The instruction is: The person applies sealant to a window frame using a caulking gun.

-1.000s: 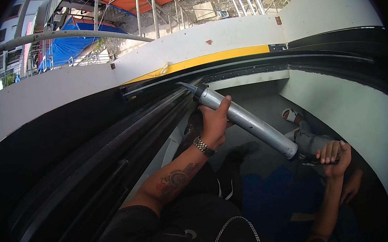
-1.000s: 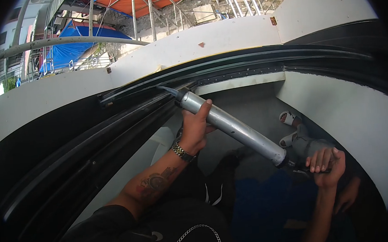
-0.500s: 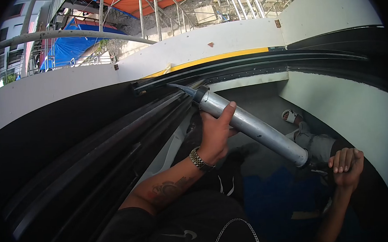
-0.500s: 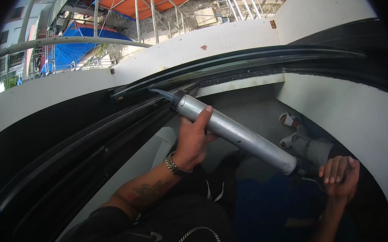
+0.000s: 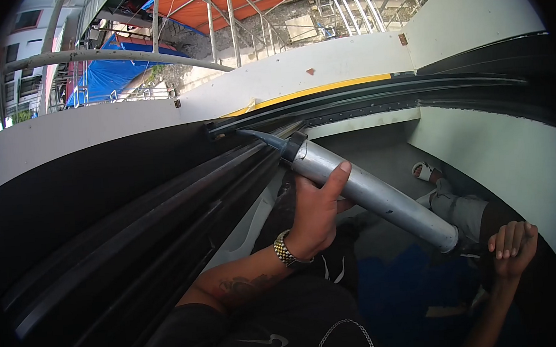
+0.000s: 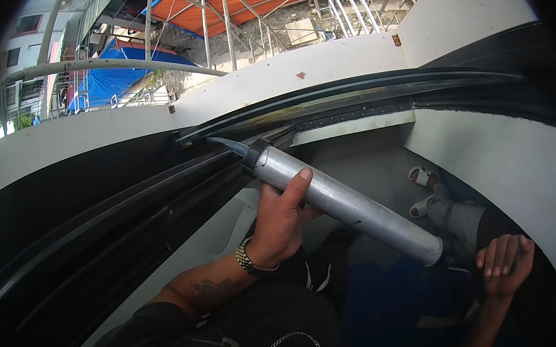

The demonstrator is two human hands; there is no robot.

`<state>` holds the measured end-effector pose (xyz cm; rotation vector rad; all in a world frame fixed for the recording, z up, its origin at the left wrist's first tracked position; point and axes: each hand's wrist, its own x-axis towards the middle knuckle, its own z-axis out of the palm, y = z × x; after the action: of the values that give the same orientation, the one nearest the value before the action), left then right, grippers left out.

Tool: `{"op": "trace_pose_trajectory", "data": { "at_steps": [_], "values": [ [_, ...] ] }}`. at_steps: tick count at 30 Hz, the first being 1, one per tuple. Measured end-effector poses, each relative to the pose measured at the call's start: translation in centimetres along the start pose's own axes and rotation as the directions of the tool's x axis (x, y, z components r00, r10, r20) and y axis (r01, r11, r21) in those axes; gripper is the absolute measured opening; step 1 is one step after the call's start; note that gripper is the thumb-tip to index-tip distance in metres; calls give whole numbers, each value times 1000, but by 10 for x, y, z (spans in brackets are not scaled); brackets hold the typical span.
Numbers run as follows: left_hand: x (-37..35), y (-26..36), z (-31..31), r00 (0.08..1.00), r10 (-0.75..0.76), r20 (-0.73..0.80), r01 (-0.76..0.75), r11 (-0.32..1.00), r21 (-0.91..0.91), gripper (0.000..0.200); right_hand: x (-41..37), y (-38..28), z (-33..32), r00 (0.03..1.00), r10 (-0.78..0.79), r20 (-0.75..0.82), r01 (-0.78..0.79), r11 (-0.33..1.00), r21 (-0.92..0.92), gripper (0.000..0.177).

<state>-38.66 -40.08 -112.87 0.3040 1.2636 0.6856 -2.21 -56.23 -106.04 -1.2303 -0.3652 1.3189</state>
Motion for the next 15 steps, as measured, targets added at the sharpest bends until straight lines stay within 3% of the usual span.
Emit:
{"op": "trace_pose_trajectory", "data": {
  "at_steps": [15],
  "values": [
    [-8, -4, -3, 997, 53, 48, -53, 999, -6, 46, -3, 3, -13, 998, -62, 6, 62, 998, -17, 60]
  ]
}}
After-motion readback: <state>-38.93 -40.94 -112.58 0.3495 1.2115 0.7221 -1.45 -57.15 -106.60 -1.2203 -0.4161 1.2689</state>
